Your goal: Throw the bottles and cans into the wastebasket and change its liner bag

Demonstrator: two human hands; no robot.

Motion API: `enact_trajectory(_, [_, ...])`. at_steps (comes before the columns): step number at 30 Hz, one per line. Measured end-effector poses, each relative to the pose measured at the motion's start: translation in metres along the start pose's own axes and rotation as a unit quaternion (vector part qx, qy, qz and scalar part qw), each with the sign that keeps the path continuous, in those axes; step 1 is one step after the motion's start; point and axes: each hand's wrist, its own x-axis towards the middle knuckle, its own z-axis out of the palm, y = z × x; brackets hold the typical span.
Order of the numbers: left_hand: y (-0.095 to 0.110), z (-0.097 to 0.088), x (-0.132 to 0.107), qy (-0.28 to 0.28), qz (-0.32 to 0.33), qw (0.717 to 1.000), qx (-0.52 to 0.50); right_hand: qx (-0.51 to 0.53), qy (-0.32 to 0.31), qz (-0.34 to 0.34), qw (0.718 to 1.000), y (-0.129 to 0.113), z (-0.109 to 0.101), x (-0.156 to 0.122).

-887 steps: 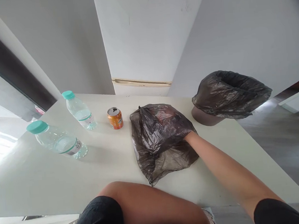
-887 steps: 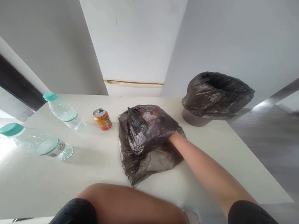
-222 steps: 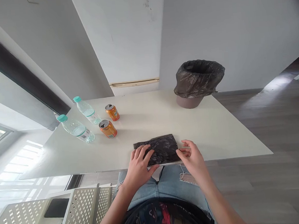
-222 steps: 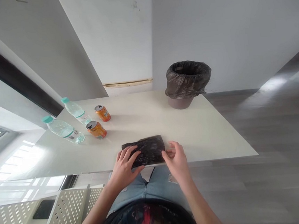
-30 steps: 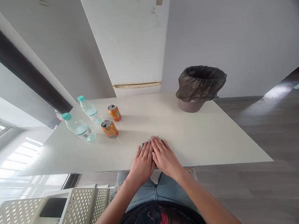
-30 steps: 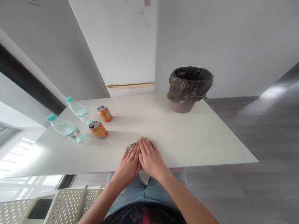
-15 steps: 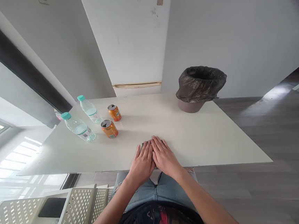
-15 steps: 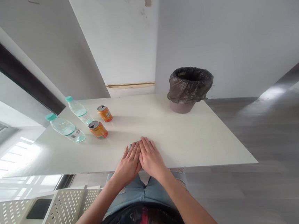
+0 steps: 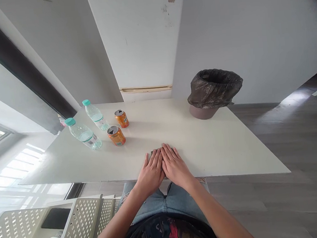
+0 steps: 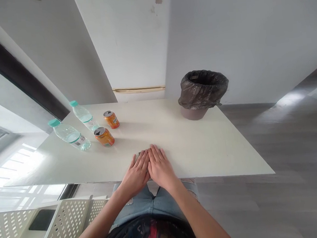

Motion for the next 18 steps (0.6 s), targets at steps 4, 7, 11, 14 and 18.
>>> enact_trajectory(4, [0.0, 0.0, 0.0, 0.0, 0.002, 1.0, 0.003, -0.018, 0.002, 0.006, 1.0, -0.001, 0.001, 0.0])
enact_trajectory(7, [-0.001, -0.001, -0.001, 0.001, 0.002, 1.0, -0.004, -0.02, -0.011, 0.005, 1.0, 0.0, 0.0, 0.0])
enact_trajectory(11, [-0.002, -0.003, 0.0, -0.008, 0.004, 0.999, -0.032, -0.011, -0.01, 0.003, 1.0, 0.001, -0.001, -0.001])
enact_trajectory(14, [-0.006, -0.003, 0.0, -0.011, -0.006, 0.997, -0.073, 0.008, 0.01, -0.004, 1.0, 0.001, -0.004, -0.001])
enact_trajectory(18, [-0.016, -0.003, -0.001, 0.049, -0.065, 0.985, -0.155, 0.04, 0.053, -0.003, 0.998, 0.0, -0.015, -0.007])
